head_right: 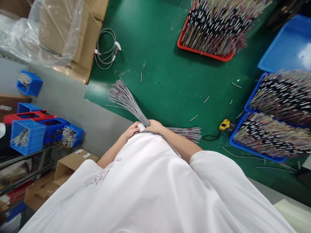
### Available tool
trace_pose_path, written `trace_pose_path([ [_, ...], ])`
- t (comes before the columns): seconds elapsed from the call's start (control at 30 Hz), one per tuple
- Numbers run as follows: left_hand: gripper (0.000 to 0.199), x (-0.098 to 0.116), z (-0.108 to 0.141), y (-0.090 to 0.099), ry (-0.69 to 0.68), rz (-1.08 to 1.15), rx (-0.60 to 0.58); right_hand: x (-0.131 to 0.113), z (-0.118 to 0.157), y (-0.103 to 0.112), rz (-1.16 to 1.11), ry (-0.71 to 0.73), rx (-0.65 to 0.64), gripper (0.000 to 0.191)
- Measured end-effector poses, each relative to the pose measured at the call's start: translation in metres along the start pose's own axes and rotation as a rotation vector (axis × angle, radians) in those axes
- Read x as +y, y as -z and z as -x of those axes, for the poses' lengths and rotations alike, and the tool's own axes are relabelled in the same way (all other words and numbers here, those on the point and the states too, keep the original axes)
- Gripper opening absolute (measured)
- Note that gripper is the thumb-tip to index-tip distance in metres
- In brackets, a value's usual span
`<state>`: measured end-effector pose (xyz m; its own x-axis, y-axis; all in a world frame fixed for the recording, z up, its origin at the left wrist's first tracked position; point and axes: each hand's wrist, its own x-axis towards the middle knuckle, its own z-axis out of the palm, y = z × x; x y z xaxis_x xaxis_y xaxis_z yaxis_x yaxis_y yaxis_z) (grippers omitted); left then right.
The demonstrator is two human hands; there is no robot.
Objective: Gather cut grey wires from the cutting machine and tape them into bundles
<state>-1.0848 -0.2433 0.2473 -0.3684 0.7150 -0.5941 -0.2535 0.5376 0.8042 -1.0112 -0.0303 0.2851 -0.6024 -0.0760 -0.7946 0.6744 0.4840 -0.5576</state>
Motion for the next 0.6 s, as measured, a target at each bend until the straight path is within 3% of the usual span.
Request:
trace_pose_path([
  [0.17,0.047,0.037,0.005,-0.002,-0.108,-0.216,0.112,-0.001,-0.007,-0.016,0.207,-0.006,0.079,0.04],
  [0.37,0.03,0.075,-0.047,-0.008,-0.181,-0.559,0.225,-0.007,0.0,-0.027,0.275,-0.037,0.132,0.037],
  [0.5,0.025,0.083,-0.069,-0.01,-0.244,-0.909,0.288,-0.005,0.0,-0.023,0.232,-0.05,0.176,0.036],
  [0.6,0.025,0.073,-0.062,-0.009,-0.236,-0.997,0.37,-0.001,-0.002,-0.022,0.212,-0.059,0.195,0.04],
])
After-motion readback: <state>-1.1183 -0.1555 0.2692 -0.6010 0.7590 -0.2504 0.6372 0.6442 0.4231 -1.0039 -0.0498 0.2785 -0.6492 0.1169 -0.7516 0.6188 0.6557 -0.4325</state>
